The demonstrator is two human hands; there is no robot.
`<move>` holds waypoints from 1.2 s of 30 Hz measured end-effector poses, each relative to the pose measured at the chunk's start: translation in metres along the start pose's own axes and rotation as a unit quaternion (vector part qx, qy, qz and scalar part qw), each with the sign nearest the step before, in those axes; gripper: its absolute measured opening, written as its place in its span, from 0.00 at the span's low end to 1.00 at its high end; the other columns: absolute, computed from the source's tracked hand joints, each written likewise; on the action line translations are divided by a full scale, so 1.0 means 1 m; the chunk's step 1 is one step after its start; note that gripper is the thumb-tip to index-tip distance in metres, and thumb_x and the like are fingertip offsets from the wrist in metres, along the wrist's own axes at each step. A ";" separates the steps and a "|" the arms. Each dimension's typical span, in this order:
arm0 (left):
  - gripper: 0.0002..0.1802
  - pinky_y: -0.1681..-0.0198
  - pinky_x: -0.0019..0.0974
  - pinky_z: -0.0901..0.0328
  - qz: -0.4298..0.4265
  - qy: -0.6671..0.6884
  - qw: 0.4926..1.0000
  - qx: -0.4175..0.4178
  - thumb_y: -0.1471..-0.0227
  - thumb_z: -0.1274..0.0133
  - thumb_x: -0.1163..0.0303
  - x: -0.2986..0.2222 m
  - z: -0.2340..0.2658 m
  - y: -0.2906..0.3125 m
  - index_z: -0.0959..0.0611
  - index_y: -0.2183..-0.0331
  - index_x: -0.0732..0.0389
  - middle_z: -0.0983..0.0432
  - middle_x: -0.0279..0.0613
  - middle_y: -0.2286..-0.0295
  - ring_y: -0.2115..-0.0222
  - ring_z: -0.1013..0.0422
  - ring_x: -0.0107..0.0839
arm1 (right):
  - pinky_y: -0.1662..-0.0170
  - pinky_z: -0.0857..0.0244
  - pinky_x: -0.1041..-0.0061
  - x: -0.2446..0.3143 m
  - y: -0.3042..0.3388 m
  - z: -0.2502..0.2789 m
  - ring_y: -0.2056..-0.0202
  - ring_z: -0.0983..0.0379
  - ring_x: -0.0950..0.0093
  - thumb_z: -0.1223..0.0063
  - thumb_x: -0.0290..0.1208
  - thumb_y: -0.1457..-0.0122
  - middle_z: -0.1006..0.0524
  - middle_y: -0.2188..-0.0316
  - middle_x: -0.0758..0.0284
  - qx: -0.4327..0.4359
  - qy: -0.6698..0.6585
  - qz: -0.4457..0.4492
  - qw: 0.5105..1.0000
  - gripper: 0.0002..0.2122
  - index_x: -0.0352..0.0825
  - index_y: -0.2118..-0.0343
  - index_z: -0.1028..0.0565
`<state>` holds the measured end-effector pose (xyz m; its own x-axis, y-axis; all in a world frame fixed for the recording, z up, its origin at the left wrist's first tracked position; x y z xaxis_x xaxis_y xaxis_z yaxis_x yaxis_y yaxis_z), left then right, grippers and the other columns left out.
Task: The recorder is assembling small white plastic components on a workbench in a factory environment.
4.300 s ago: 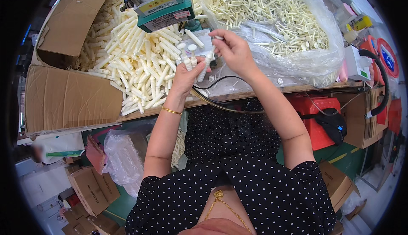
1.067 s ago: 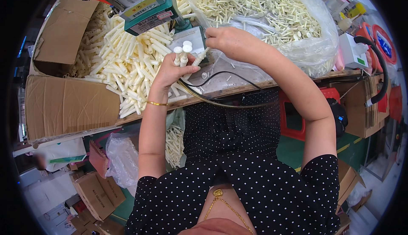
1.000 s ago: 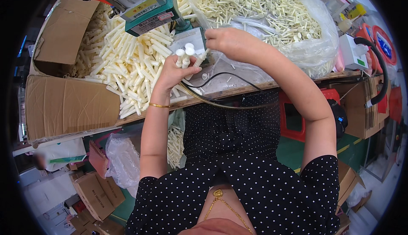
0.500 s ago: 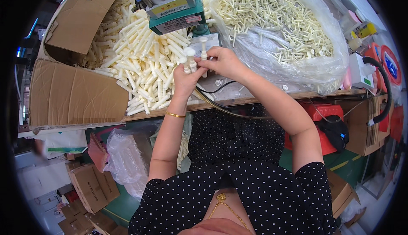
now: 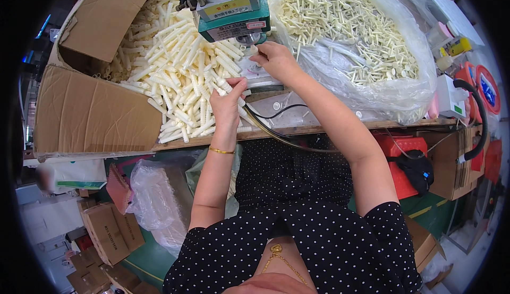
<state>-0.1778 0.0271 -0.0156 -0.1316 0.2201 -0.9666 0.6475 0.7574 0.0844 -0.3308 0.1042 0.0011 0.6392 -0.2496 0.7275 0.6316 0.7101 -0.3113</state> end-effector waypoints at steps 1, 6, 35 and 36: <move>0.10 0.76 0.22 0.39 -0.004 -0.012 1.000 0.005 0.60 0.41 0.77 0.000 -0.003 0.001 0.23 0.70 0.65 0.26 0.37 0.75 0.75 0.31 0.22 | 0.67 0.37 0.68 -0.001 0.002 0.001 0.70 0.30 0.59 0.43 0.33 0.53 0.28 0.74 0.58 -0.011 0.003 0.007 1.000 0.11 0.30 0.72 0.26; 0.15 0.72 0.22 0.37 -0.056 -0.072 0.996 0.023 0.60 0.41 0.76 -0.011 -0.014 0.003 0.23 0.65 0.66 0.27 0.36 0.74 0.74 0.32 0.20 | 0.65 0.36 0.70 0.006 0.006 0.011 0.68 0.29 0.61 0.42 0.38 0.55 0.27 0.72 0.58 0.015 -0.013 0.009 1.000 0.14 0.29 0.73 0.25; 0.11 0.66 0.35 0.37 -0.264 -0.650 0.705 0.107 0.59 0.44 0.74 -0.026 0.112 0.037 0.25 0.69 0.64 0.29 0.44 0.73 0.72 0.32 0.39 | 0.68 0.34 0.76 -0.078 0.064 0.134 0.75 0.29 0.70 0.49 0.36 0.46 0.26 0.75 0.63 -0.077 0.264 0.006 0.961 0.10 0.34 0.67 0.23; 0.11 0.70 0.35 0.36 -0.290 -0.607 0.735 0.084 0.58 0.44 0.74 -0.031 0.107 0.036 0.26 0.68 0.65 0.30 0.45 0.74 0.75 0.32 0.37 | 0.68 0.34 0.79 -0.078 0.067 0.136 0.75 0.29 0.74 0.48 0.36 0.47 0.25 0.74 0.64 -0.100 0.138 -0.078 0.982 0.10 0.34 0.67 0.23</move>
<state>-0.0703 -0.0187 -0.0085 0.2790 -0.8977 -0.3410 0.8439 0.3987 -0.3589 -0.3983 0.2602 0.0063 0.6051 -0.5335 0.5910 0.7871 0.5127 -0.3430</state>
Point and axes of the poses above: each hand's wrist, its own y-axis away from the middle knuckle, its own z-axis out of the back of the hand, x = y × z, the point moved 2 cm from there along -y, towards the middle knuckle
